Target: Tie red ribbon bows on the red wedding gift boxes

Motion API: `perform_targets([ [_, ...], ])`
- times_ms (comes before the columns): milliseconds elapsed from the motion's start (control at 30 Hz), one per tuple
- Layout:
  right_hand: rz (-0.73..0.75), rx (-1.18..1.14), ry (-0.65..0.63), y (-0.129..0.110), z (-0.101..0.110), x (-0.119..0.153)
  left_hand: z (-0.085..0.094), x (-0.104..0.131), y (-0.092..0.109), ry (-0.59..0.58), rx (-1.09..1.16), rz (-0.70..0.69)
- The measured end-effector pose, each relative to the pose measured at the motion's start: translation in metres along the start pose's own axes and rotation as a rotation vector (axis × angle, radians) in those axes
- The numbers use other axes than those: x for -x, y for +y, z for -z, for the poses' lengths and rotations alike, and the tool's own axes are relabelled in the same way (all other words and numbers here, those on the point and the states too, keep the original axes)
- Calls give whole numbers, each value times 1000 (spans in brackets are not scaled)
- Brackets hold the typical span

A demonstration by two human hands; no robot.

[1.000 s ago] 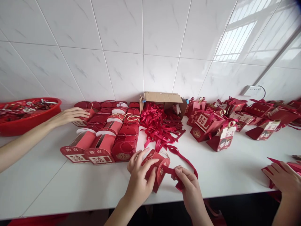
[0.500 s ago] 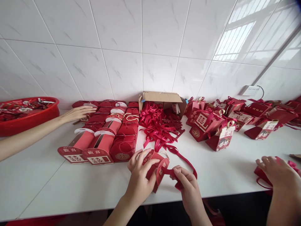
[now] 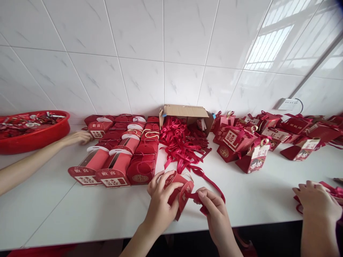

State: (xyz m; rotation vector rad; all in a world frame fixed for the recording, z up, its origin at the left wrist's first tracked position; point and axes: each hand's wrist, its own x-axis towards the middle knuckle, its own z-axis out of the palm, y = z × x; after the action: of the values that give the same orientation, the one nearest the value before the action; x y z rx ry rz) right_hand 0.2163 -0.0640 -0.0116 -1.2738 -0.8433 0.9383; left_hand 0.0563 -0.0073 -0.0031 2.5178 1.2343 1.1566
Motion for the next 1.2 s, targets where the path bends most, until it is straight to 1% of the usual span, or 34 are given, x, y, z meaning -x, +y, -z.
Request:
perform_targets([
  [267, 18, -19, -20, -3, -3, 1, 0, 1, -1, -4, 10, 9],
  [467, 25, -1, -30, -9, -4, 3, 1, 1, 1, -6, 24, -9],
  [700, -1, -43, -45, -18, -6, 8, 3, 0, 1, -12, 29, -21],
  [900, -21, -100, -146, -15, -4, 9, 2, -1, 1, -16, 36, -19],
  [1000, -12, -114, -164, -12, -4, 8, 2, -1, 2, -13, 58, -24],
  [1100, -9, -124, -158, -11, -5, 6, 2, 1, 2, -19, 71, -28],
  [1200, -17, -112, -118, -11, -4, 3, 2, 1, 1, -21, 76, -25],
])
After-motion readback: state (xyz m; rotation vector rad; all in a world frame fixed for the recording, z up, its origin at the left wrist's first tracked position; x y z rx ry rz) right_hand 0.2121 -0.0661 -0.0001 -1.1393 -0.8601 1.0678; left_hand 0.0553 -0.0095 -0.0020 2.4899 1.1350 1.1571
